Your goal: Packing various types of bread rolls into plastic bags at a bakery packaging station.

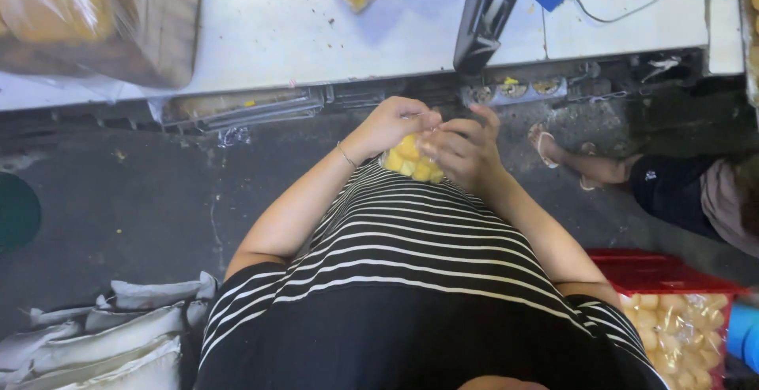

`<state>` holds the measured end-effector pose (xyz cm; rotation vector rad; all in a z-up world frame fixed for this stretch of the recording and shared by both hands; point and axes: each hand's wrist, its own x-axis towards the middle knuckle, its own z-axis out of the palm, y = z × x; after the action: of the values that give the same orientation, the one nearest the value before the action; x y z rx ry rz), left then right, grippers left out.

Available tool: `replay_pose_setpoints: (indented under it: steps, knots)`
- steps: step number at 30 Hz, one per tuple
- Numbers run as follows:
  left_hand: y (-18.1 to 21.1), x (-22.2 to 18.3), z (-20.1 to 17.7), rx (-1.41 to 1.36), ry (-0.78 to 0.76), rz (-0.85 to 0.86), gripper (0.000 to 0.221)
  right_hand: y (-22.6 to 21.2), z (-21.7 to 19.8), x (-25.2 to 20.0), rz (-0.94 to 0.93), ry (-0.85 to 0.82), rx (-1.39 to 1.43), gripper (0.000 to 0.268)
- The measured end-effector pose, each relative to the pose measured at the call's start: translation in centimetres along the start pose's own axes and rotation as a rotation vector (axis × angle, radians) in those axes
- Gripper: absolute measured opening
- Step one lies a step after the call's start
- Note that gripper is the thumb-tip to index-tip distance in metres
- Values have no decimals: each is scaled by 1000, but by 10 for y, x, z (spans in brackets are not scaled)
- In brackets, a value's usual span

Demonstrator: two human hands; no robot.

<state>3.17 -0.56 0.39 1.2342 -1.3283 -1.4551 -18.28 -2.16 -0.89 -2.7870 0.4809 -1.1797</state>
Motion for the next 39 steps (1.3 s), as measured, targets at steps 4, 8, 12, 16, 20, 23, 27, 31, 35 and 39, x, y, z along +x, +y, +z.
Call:
replay_pose_setpoints:
  steps: [4,8,12,16,20,23,27,31,35,39]
  knots:
    - [-3,-32,43,147,106,50,29,-16,-16,-37,211,-24,73,14]
    - [-10,-69,91,163,-61,108,20,-50,-51,-80,997,-166,688,7]
    - [-36,-88,129,61,-74,267,10,-59,-61,-136,1139,55,944,19]
    - [-61,-107,157,128,-2,520,7,-70,-27,-193,1271,233,1316,36]
    - [-74,-126,172,190,7,570,10,-85,-38,-201,1258,19,1019,38]
    - [-84,-132,179,226,29,498,10,-89,-55,-193,1263,-57,1008,27]
    - [-90,-143,180,92,51,174,16,-118,-91,-152,1100,-160,900,32]
    - [-94,-128,167,-38,104,65,25,-116,-75,-154,995,-34,762,19]
    - [-72,-131,159,433,106,-141,29,-115,-57,-159,746,-214,380,12]
    - [-76,-125,149,780,100,-75,10,-94,-46,-149,892,-244,447,4]
